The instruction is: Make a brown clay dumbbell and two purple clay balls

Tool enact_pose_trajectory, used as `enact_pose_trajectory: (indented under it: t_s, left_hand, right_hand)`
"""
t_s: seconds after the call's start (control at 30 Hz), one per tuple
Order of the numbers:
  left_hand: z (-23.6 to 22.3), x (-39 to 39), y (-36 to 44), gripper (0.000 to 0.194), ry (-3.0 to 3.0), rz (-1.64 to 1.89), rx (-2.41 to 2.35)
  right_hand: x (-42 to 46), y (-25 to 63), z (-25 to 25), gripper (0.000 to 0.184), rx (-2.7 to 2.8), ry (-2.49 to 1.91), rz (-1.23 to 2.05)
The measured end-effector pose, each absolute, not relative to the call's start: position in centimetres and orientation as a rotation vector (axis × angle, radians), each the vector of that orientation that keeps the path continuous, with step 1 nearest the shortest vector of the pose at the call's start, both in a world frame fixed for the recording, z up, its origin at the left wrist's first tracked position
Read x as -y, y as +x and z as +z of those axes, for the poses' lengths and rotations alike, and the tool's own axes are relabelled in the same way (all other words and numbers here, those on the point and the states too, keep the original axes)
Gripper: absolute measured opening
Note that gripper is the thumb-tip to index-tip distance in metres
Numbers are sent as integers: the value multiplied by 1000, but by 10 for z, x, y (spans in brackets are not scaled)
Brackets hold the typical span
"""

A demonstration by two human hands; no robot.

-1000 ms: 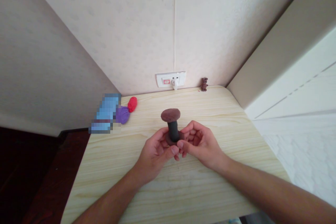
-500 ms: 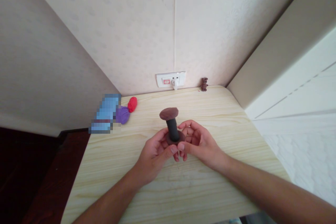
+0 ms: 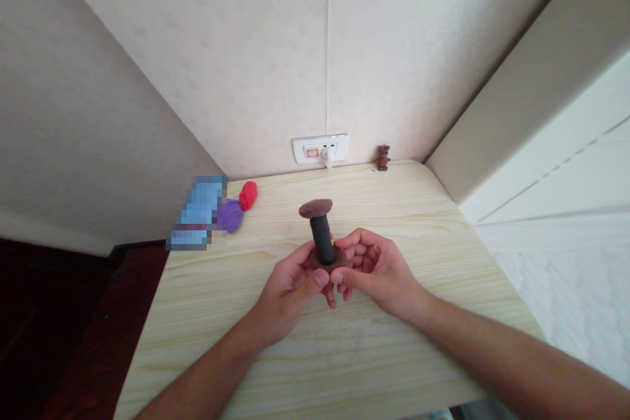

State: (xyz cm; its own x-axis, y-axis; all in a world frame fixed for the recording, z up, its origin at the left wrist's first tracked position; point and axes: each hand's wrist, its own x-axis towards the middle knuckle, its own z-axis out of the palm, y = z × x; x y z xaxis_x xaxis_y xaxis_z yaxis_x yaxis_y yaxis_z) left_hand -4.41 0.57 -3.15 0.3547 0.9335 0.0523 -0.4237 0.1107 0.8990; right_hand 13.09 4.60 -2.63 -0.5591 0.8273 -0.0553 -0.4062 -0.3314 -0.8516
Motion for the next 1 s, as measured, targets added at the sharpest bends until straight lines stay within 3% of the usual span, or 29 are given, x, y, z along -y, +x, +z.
enact_pose_trajectory:
  t_s: [0.77,1.0]
  left_hand:
    - [-37,-4,-44,48,1002,1117,-625]
    - [-36,-3,-46,32,1034,1079,-677]
  right_hand:
    - [-44,132,-28,31,1066,-592,1962]
    - [-46,134,-30,39,1094,-632,2028]
